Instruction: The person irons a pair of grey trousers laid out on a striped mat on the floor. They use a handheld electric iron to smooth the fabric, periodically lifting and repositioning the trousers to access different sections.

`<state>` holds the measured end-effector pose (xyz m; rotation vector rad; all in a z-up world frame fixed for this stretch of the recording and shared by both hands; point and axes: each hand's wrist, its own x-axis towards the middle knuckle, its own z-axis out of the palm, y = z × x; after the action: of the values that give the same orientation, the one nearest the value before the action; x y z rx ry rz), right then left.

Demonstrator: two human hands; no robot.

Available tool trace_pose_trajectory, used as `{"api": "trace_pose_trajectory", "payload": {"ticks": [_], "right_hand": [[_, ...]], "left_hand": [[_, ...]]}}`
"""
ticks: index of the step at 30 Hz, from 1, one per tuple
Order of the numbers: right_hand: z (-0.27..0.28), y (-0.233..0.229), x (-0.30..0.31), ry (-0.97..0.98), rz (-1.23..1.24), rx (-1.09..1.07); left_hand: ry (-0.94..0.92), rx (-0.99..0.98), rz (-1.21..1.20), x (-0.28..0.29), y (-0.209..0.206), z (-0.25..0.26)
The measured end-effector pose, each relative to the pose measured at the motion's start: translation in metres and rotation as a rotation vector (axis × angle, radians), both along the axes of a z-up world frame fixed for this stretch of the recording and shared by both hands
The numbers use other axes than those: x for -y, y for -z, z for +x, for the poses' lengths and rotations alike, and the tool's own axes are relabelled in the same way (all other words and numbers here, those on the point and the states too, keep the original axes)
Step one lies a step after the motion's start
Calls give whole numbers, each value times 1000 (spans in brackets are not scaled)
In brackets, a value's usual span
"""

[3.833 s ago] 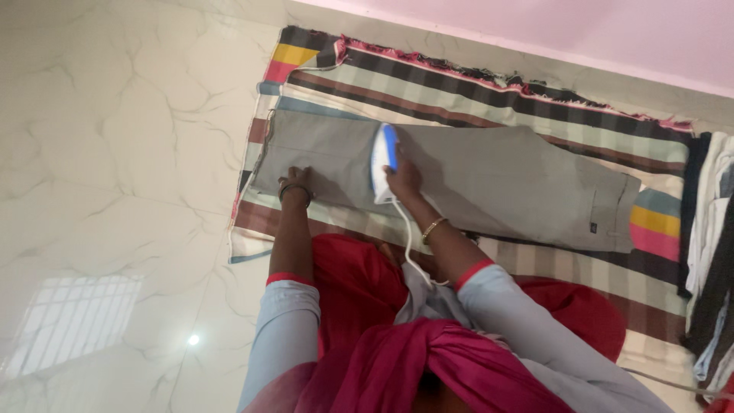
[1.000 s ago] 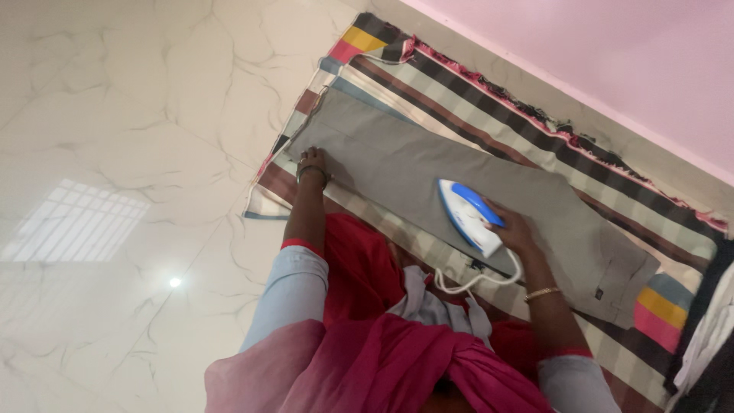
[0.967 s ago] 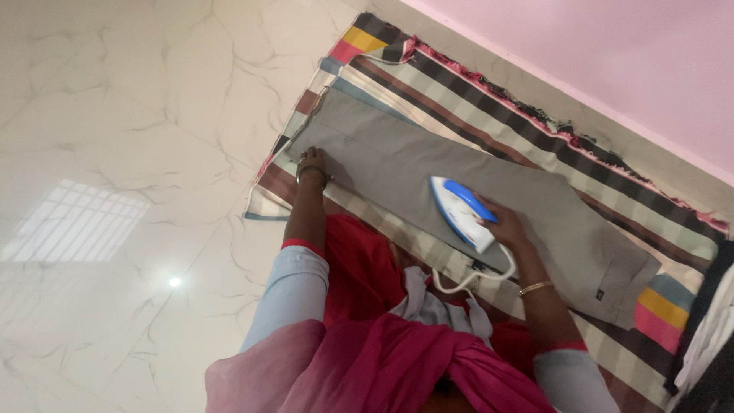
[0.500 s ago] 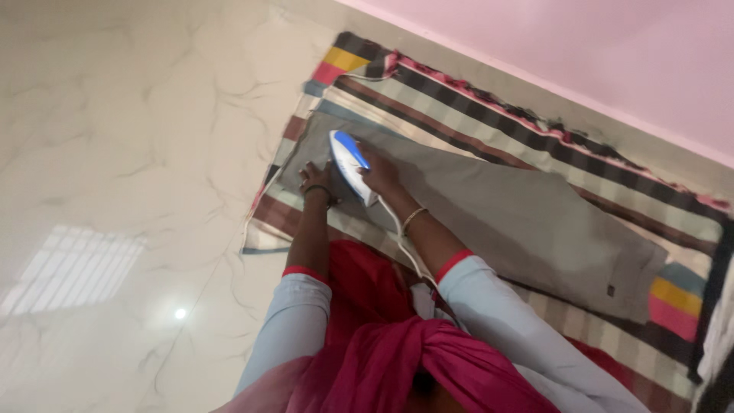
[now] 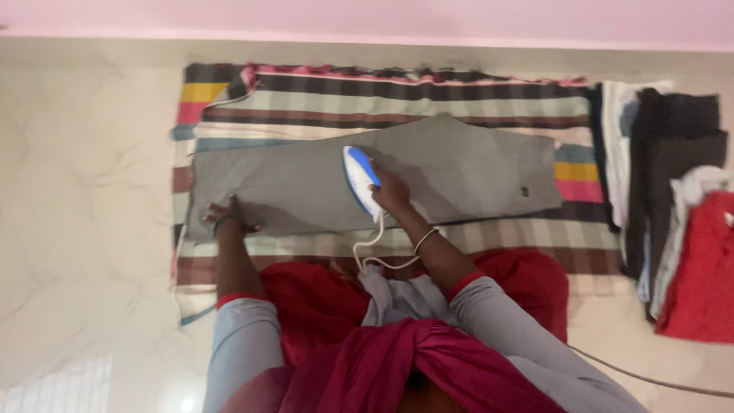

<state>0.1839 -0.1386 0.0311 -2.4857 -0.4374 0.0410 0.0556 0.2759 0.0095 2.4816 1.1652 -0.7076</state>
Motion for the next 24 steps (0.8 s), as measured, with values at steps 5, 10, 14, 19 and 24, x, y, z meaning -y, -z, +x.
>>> {"api": "trace_pose_trajectory", "payload": {"ticks": [5, 10, 14, 19, 24], "right_hand": [[29, 0, 96, 263, -131, -100], [35, 3, 161, 452, -72, -16], [33, 3, 155, 457, -70, -101], [0, -6, 103, 322, -61, -137], [-37, -17, 90, 196, -95, -169]], "left_hand": [[116, -54, 44, 5, -25, -1], [96, -60, 37, 14, -39, 2], [204, 10, 81, 53, -37, 32], [958, 426, 151, 189, 0, 82], [614, 13, -26, 238, 20, 75]]}}
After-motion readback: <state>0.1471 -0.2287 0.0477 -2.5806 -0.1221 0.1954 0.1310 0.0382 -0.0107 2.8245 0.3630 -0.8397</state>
